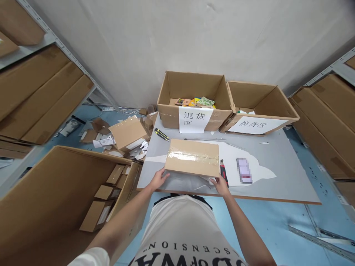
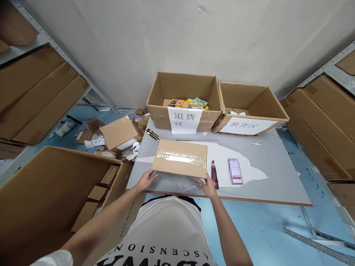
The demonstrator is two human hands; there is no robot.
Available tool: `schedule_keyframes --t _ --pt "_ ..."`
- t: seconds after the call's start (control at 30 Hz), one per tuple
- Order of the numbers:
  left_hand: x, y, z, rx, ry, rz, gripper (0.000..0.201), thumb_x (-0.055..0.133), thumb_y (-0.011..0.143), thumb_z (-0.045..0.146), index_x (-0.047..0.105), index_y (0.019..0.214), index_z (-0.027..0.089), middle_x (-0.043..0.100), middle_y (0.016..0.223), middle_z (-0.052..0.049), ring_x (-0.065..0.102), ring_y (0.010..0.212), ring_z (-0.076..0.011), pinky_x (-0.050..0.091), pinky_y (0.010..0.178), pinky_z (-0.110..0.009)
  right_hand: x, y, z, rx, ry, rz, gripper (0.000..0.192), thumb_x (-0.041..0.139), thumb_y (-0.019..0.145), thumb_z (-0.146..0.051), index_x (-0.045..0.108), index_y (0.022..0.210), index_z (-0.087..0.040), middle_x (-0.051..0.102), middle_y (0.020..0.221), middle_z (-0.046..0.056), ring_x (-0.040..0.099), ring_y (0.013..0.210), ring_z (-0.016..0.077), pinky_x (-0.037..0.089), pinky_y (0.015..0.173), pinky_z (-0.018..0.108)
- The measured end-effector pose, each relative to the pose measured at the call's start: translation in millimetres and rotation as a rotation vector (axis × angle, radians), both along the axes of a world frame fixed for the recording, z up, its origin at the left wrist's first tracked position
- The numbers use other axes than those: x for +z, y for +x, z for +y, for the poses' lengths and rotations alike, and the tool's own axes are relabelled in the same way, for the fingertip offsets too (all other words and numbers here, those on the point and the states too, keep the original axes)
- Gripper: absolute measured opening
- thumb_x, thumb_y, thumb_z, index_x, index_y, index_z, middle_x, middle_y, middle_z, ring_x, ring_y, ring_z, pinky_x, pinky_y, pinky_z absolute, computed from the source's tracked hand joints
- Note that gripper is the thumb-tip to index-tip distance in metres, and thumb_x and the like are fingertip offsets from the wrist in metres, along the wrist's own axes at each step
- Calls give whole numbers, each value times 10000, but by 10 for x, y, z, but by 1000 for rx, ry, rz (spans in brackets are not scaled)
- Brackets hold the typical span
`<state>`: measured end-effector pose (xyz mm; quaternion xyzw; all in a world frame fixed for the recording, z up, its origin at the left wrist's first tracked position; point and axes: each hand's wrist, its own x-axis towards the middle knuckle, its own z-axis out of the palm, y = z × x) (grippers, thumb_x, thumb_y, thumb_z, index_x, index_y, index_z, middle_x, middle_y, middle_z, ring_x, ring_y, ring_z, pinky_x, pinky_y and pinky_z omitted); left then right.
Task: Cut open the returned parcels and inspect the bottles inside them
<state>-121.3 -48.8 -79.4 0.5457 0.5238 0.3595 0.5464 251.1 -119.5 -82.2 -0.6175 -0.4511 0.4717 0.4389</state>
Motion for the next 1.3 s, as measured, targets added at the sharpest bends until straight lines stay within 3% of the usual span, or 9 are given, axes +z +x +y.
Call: schedule_keyframes --t 0.17,0.37,0.5,0.63,0.87,1.0,1.1,1.3 --pt "-56 111 8 59 47 45 379 645 707 516 691 878 180 719 911 -103 641 933 -298 450 916 -474 86 -104 46 -18 -17 -91 412 618 744 -462 631 1073 -215 678 1103 116 616 1046 315 435 957 503" --pt "28 138 40 89 35 11 333 644 708 496 682 823 186 714 841 -83 637 879 -283 456 895 -443 95 -53 74 -10 -36 -124 447 614 729 -518 627 1018 -177 701 970 132 643 942 318 468 899 509" --pt "231 132 77 77 67 35 335 618 744 477 686 877 177 705 832 -80 629 905 -276 454 894 -426 144 -26 129 5 -21 -89 434 632 709 -572 629 917 -191 702 963 127 639 957 313 479 892 502" --pt "513 110 107 93 91 46 387 606 760 477 692 982 173 717 895 -74 630 922 -273 472 866 -390 310 -46 173 35 7 -24 450 627 718 -597 631 939 -206 702 1004 115 621 1021 306 480 909 479" --pt "790 113 179 85 163 229 383 534 822 466 715 1005 182 718 1023 -51 646 926 -273 482 812 -339 654 8 247 39 -17 -250 494 486 801 -625 671 947 -191 719 916 87 640 864 283 496 772 391" --pt "822 164 230 99 161 283 402 520 827 473 716 1018 179 718 1030 -37 652 908 -273 487 778 -337 771 77 327 40 -96 -470 545 388 827 -657 659 733 -193 675 667 55 590 627 238 441 598 339" --pt "807 196 266 98 107 250 409 544 802 490 723 995 176 734 956 -29 660 848 -259 500 740 -334 819 95 410 44 -113 -591 581 337 843 -658 602 595 -205 607 550 44 559 578 224 392 556 315" --pt "685 223 368 112 -2 87 493 655 712 486 699 1065 145 727 975 -76 669 864 -268 530 746 -366 822 85 644 58 -99 -603 579 331 861 -627 676 643 -217 652 587 59 614 654 229 409 611 298"
